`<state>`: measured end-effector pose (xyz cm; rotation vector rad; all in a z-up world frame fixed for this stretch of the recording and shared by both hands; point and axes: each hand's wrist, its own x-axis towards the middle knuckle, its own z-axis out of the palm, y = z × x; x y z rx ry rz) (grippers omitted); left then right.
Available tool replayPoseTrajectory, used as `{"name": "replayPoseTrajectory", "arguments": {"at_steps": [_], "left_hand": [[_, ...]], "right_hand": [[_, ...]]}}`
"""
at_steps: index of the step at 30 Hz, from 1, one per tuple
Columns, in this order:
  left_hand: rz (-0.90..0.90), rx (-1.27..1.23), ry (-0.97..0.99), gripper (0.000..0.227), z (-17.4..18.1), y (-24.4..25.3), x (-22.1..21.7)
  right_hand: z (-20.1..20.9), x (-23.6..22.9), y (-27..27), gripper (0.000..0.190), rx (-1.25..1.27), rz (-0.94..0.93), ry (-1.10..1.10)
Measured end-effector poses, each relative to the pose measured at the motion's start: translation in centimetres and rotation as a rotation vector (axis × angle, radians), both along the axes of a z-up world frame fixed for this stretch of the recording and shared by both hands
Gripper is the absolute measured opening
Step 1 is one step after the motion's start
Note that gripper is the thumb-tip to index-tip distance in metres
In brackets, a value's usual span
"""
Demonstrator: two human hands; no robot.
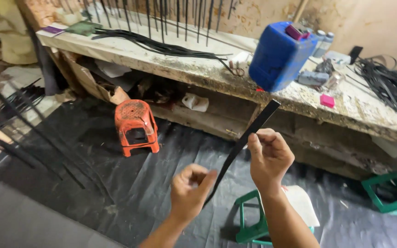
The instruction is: Applying edge dye to leather strips by pulling them through a manual applicator mounted on a container.
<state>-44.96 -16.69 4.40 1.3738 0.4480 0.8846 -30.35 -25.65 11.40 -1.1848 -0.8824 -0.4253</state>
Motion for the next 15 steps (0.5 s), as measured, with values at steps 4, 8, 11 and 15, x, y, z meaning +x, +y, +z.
{"name": "replayPoseTrajectory", "arguments": {"at_steps": [4,8,11,15], "left_hand": [[0.168,0.605,-0.224,0.011,11.1,-0.7,0.7],[0.363,1.018,-0.252,0.014,14.3,-1.0,2.6],[0.468,1.127,-0.204,0.018,15.0,-1.1,3.4],[0.520,1.150,-0.189,0.016,15.3,-1.0,3.7]], "right_hand": [[-0.4,-0.6,0.7,0.017,0.025,-0.027,-0.035],[1.4,-1.9,0.9,0.022,0.014,-0.093,-0.178],[2.2,-2.1,0.8,0.028,-0.013,-0.195,-0.305],[2.6,-1.9,1.0,0.026,-0.053,-0.290,-0.434]]}}
